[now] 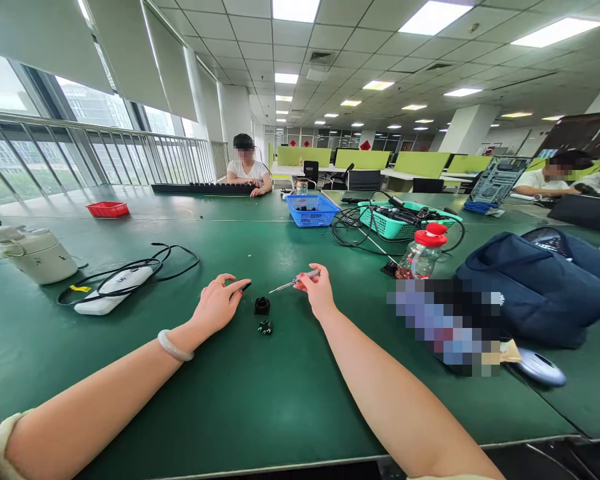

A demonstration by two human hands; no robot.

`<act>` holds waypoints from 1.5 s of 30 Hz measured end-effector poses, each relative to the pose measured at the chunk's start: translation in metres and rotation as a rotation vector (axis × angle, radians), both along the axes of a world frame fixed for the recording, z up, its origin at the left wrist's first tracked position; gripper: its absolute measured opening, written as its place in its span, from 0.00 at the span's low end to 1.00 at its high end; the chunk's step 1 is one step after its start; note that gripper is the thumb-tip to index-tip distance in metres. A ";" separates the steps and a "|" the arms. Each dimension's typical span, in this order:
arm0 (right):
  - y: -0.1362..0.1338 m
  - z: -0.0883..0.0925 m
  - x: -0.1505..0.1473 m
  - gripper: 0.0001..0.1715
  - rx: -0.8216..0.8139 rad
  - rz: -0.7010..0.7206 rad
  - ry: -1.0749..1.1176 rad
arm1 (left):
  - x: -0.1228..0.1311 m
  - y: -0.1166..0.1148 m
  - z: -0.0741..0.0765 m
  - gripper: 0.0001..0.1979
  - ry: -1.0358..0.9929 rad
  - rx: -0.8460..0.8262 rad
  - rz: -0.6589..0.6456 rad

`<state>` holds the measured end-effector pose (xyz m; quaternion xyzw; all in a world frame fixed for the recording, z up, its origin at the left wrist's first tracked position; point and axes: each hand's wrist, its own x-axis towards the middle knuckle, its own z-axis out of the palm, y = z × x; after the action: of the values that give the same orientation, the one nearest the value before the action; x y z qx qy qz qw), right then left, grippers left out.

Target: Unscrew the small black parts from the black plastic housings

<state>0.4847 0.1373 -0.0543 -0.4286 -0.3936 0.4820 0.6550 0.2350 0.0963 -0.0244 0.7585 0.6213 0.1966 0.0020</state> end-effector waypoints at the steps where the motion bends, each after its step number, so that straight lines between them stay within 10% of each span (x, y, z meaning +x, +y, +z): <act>1: 0.001 -0.001 -0.001 0.31 0.002 0.014 -0.013 | -0.002 -0.001 0.000 0.23 0.013 -0.006 -0.003; 22: 0.009 0.006 0.003 0.14 -0.126 -0.060 0.156 | 0.003 -0.023 0.005 0.22 0.046 -0.119 -0.284; 45: -0.002 0.009 -0.011 0.21 -0.158 0.083 0.043 | 0.010 -0.021 -0.002 0.37 -0.021 -0.193 -0.519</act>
<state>0.4734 0.1357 -0.0448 -0.4517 -0.3576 0.5476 0.6069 0.2451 0.0749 -0.0267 0.8865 0.4220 0.1374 0.1309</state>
